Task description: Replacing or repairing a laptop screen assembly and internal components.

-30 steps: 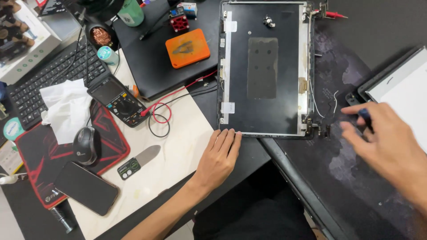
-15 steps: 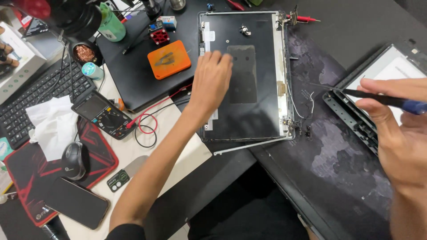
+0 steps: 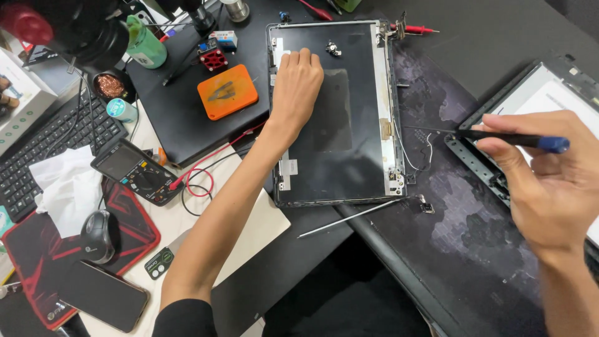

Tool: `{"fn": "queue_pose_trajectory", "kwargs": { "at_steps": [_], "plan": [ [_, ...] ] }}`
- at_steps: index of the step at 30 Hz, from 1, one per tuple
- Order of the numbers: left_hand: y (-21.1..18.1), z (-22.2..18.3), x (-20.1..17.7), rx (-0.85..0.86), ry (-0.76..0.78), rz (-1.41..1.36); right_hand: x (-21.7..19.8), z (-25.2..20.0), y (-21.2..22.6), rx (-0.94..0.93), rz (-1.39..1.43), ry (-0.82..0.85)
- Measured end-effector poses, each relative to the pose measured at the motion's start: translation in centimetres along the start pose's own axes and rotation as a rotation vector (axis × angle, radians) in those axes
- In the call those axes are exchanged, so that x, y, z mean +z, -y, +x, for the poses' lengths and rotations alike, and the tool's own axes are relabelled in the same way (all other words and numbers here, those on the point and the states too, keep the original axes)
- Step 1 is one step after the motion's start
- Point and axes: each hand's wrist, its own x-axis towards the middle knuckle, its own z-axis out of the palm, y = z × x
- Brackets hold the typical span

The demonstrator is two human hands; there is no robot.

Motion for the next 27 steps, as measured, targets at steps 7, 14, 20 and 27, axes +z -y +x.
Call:
{"fn": "queue_pose_trajectory", "kwargs": {
  "at_steps": [7, 14, 20, 27],
  "plan": [
    [-0.7, -0.8, -0.8, 0.033, -0.013, 0.003, 1.7, 0.9, 0.5, -0.007, -0.024, -0.034],
    [-3.5, -2.9, -5.9, -0.528, 0.125, -1.558, 2.2, -1.0, -4.1, -0.137, 0.159, -0.119],
    [-2.9, -3.9, -7.5, -0.527, 0.295, -2.065, 2.6, -1.4, -5.2, -0.148, 0.207, -0.092],
    [-2.9, -3.9, -7.8, -0.492, 0.281, -2.079, 2.5, -1.8, -6.4, -0.166, 0.272, -0.136]
  ]
}}
